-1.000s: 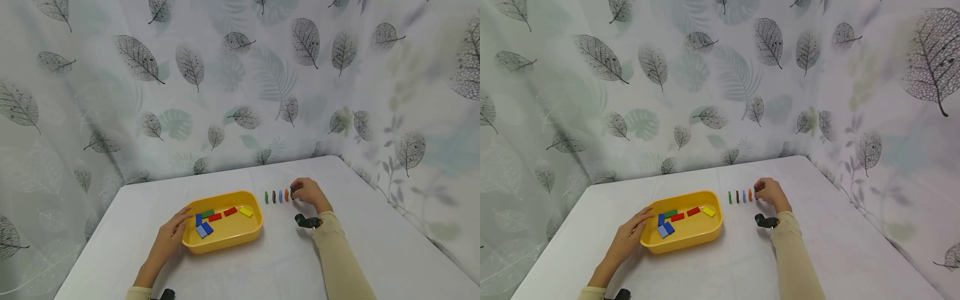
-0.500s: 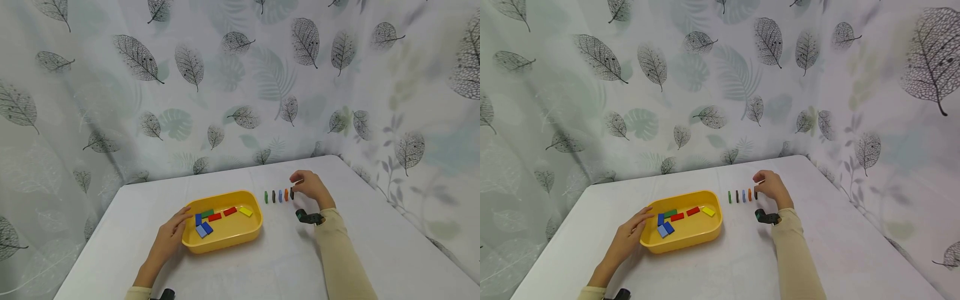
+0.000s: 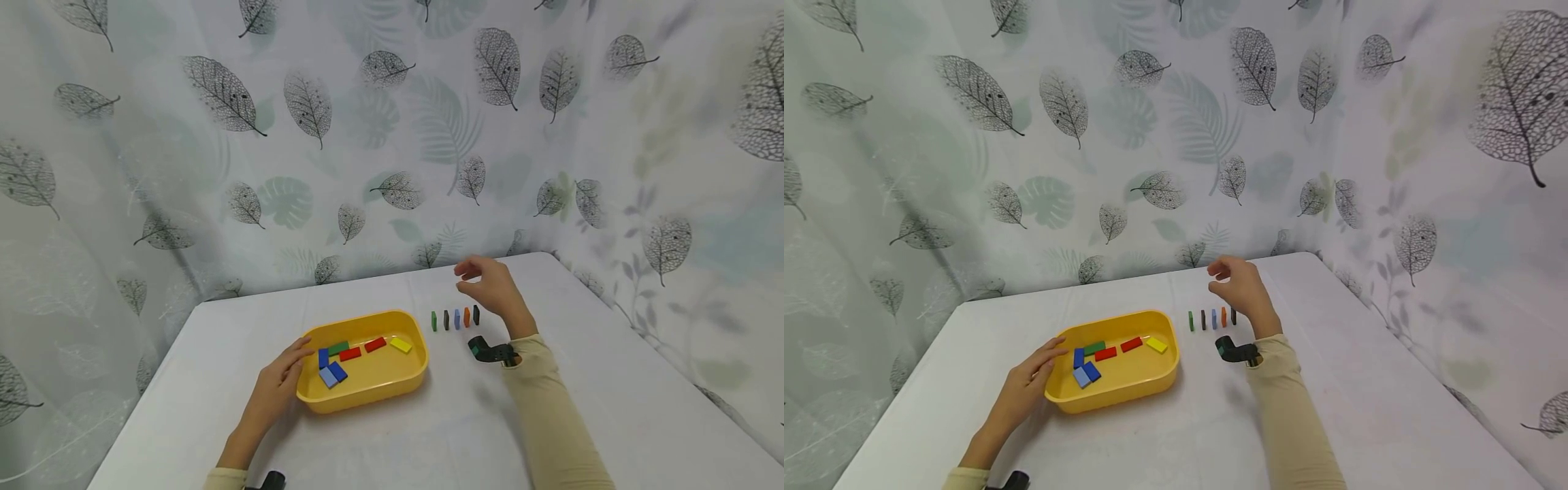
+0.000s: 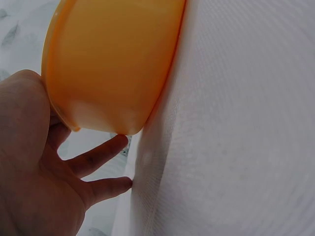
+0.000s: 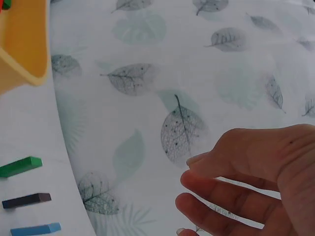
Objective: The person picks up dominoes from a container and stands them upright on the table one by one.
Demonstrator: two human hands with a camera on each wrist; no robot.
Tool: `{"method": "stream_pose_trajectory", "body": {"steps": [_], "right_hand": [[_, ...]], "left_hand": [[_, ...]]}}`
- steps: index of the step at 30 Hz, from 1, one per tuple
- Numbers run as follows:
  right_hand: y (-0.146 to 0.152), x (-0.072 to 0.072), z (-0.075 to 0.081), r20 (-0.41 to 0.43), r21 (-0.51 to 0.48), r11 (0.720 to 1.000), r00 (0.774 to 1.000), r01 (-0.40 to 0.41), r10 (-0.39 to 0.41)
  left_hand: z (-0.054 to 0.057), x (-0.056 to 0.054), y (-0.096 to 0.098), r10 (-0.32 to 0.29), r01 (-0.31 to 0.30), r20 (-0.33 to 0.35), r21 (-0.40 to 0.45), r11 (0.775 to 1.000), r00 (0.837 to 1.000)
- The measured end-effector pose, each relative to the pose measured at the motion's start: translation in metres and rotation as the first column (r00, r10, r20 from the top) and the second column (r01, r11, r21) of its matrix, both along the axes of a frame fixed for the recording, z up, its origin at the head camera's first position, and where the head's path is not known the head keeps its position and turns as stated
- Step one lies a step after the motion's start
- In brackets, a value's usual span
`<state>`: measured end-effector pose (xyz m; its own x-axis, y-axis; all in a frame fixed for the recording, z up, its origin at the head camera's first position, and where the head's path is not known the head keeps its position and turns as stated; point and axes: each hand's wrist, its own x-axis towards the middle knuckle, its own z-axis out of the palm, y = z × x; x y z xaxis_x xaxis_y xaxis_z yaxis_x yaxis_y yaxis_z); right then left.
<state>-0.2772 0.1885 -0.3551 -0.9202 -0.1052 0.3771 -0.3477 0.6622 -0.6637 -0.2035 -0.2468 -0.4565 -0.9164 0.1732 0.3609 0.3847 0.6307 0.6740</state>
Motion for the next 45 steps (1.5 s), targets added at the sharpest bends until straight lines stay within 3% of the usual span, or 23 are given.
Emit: {"method": "stream_pose_trajectory", "body": {"steps": [8,14,24,29,38,45], "right_hand": [[-0.040,0.008,0.007,-0.067,0.016,0.994,0.992,-0.109,0.109],[-0.076,0.016,0.009,-0.027,0.070,0.978,0.980,-0.196,0.198],[-0.115,0.020,-0.010,0.063,0.090,0.943,0.947,-0.320,0.315],[-0.128,0.016,-0.026,0.112,0.128,0.919,0.927,-0.372,0.359],[-0.142,0.006,-0.051,0.164,0.226,0.905,0.930,-0.360,0.329],[-0.148,0.004,-0.065,0.174,0.378,0.869,0.946,-0.320,0.273]], "left_hand": [[-0.001,0.000,0.000,0.000,0.000,-0.011,0.007,1.000,1.000],[-0.001,0.000,0.000,-0.002,0.002,-0.009,0.004,1.000,1.000],[-0.001,-0.002,-0.001,-0.007,0.007,-0.007,0.004,1.000,1.000],[-0.002,-0.002,-0.001,-0.008,0.008,-0.004,0.009,1.000,1.000],[-0.002,-0.002,-0.002,-0.007,0.007,-0.010,0.010,1.000,1.000],[-0.001,-0.002,-0.002,-0.009,0.009,-0.009,0.009,1.000,1.000]]}}
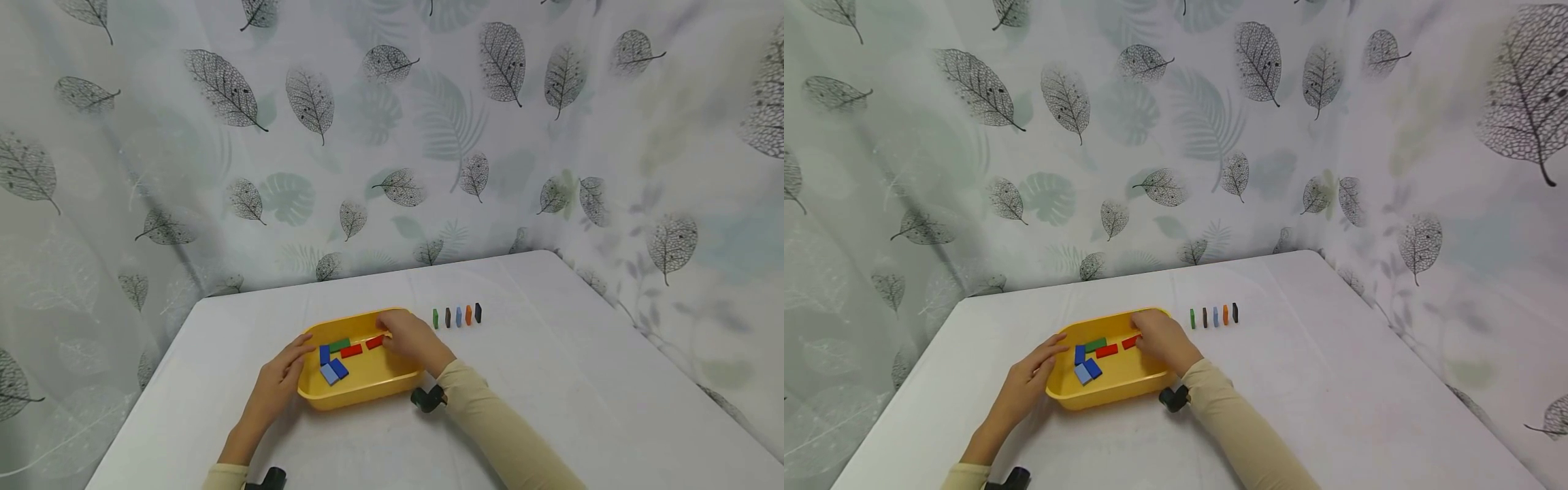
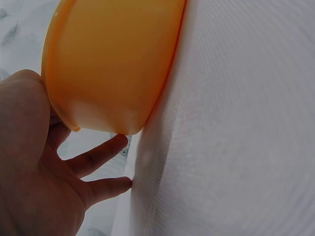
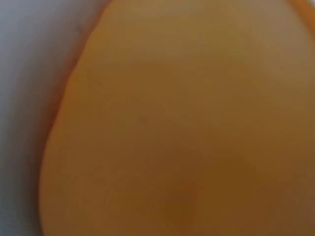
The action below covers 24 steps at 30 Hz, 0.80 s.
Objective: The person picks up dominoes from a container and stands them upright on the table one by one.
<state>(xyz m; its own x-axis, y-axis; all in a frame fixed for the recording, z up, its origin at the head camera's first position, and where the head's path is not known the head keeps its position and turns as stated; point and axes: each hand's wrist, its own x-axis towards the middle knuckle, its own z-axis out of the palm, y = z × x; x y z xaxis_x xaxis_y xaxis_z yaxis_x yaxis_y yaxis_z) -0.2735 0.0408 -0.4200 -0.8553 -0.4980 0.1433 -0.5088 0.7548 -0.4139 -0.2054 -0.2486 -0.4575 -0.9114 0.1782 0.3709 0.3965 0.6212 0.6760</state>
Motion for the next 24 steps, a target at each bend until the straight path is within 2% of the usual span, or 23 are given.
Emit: {"method": "stream_pose_trajectory", "body": {"steps": [6,13,17,20,24], "right_hand": [[-0.003,-0.001,-0.010,-0.056,0.158,0.986,0.997,0.055,-0.047],[-0.003,0.003,-0.018,-0.232,0.303,0.950,0.973,0.073,-0.001],[-0.003,0.006,-0.017,-0.243,0.327,0.944,0.970,0.054,0.028],[-0.003,0.007,-0.016,-0.223,0.322,0.945,0.975,0.052,0.023],[-0.002,0.008,-0.016,-0.247,0.321,0.945,0.969,0.067,0.016]], "left_hand": [[-0.001,0.000,0.000,0.001,-0.001,0.005,0.002,1.000,1.000],[-0.001,-0.002,0.000,0.002,-0.002,0.006,-0.003,1.000,1.000],[-0.002,-0.001,-0.001,0.002,-0.002,0.005,-0.001,1.000,1.000],[-0.002,-0.001,-0.001,0.000,0.000,0.001,0.002,1.000,1.000],[-0.002,-0.001,-0.001,-0.004,0.004,-0.003,0.005,1.000,1.000]]}}
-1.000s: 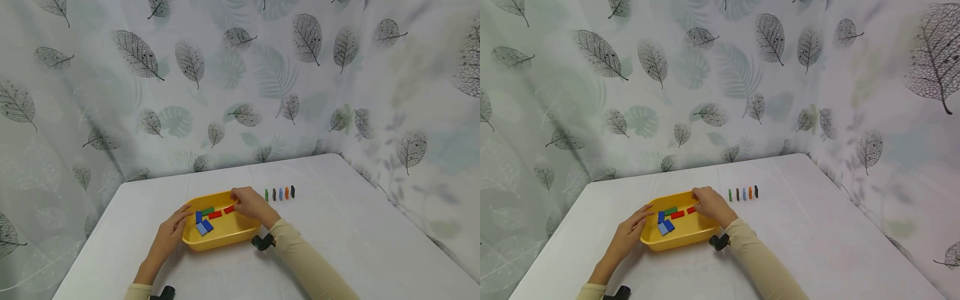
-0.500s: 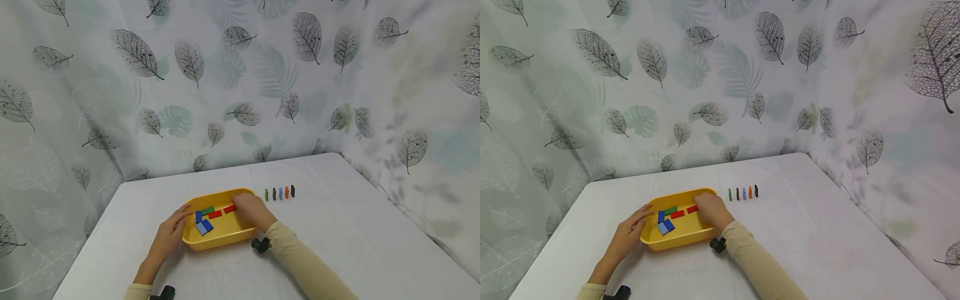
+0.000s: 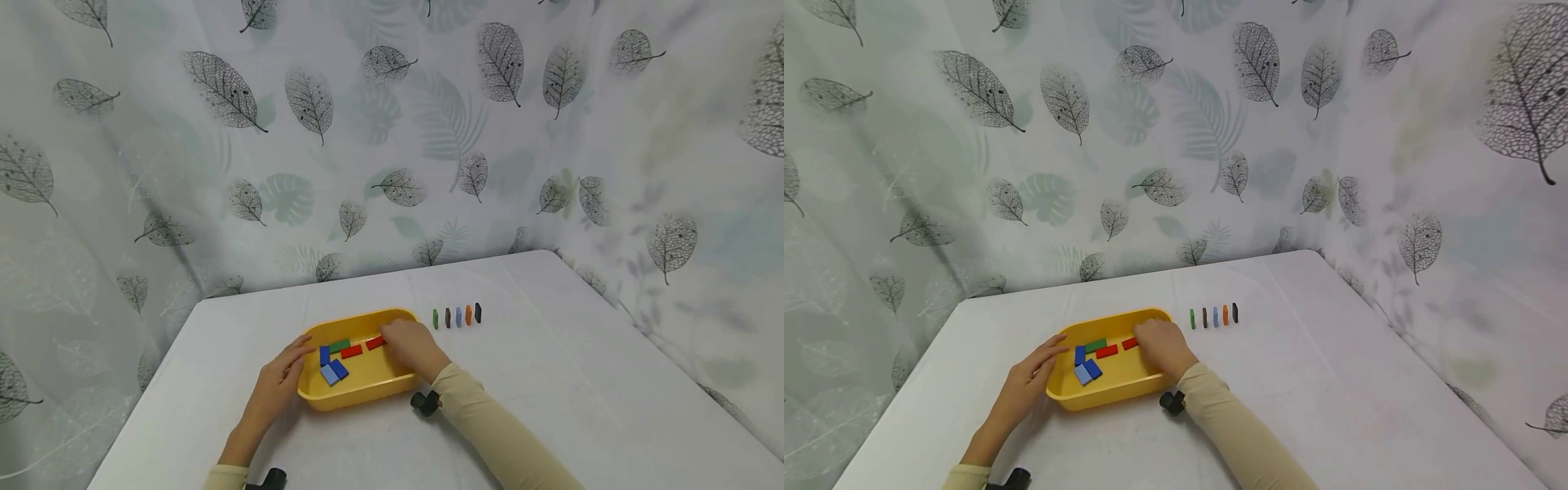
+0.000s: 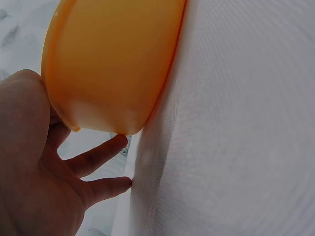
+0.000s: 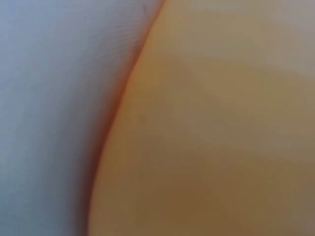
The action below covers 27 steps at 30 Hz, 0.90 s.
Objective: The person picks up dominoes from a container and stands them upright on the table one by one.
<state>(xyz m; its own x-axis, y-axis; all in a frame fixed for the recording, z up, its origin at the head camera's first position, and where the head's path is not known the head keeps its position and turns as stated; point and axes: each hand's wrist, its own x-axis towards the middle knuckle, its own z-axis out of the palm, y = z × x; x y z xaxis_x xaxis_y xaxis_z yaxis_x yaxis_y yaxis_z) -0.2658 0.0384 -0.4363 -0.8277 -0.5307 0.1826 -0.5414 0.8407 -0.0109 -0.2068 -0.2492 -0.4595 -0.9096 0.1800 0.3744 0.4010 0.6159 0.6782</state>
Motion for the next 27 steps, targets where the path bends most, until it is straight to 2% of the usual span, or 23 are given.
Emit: {"method": "stream_pose_trajectory", "body": {"steps": [5,18,27], "right_hand": [[-0.0005,0.0007,-0.0010,-0.039,0.023,1.000,0.999,-0.004,0.004],[-0.0016,0.0037,0.0038,-0.048,0.057,0.998,0.999,-0.023,0.025],[-0.0017,0.0026,0.0014,0.011,0.028,1.000,1.000,-0.005,0.004]], "left_hand": [[0.0009,-0.0002,0.0002,0.004,-0.004,0.006,-0.001,1.000,1.000],[0.0003,-0.0004,0.0000,0.009,-0.009,0.013,-0.001,1.000,1.000],[0.0000,0.0009,0.0015,0.017,-0.017,0.013,-0.009,1.000,1.000]]}}
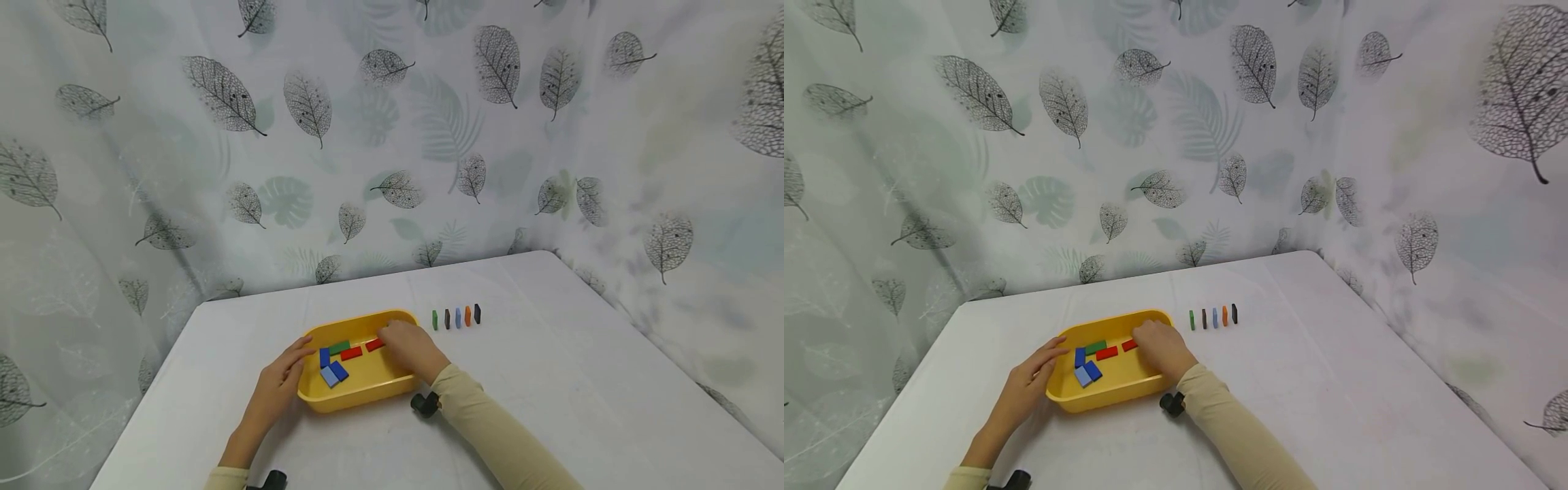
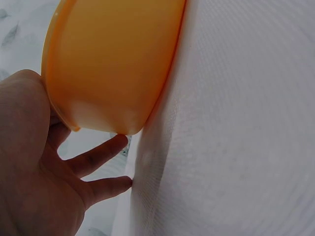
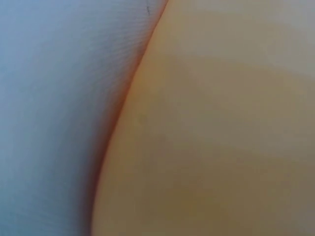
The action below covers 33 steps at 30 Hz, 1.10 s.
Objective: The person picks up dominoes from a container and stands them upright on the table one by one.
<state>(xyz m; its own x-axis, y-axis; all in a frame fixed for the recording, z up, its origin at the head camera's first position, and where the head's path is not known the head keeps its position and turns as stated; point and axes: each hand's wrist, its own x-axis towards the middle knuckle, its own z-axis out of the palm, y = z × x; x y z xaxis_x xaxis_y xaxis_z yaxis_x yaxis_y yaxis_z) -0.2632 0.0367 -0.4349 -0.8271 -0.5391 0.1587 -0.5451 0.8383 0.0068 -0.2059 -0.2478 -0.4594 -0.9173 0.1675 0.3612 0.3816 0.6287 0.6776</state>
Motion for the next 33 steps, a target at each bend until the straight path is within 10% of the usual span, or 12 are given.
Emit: {"method": "stream_pose_trajectory", "body": {"steps": [20,33], "right_hand": [[0.001,-0.010,0.004,0.215,-0.225,0.973,0.977,0.053,-0.004],[0.011,0.002,0.030,0.206,-0.552,0.833,0.971,0.010,0.125]], "left_hand": [[-0.001,-0.001,-0.004,-0.016,0.016,-0.022,-0.002,1.000,1.000],[0.001,-0.001,-0.003,-0.024,0.024,-0.011,0.017,1.000,1.000]]}}
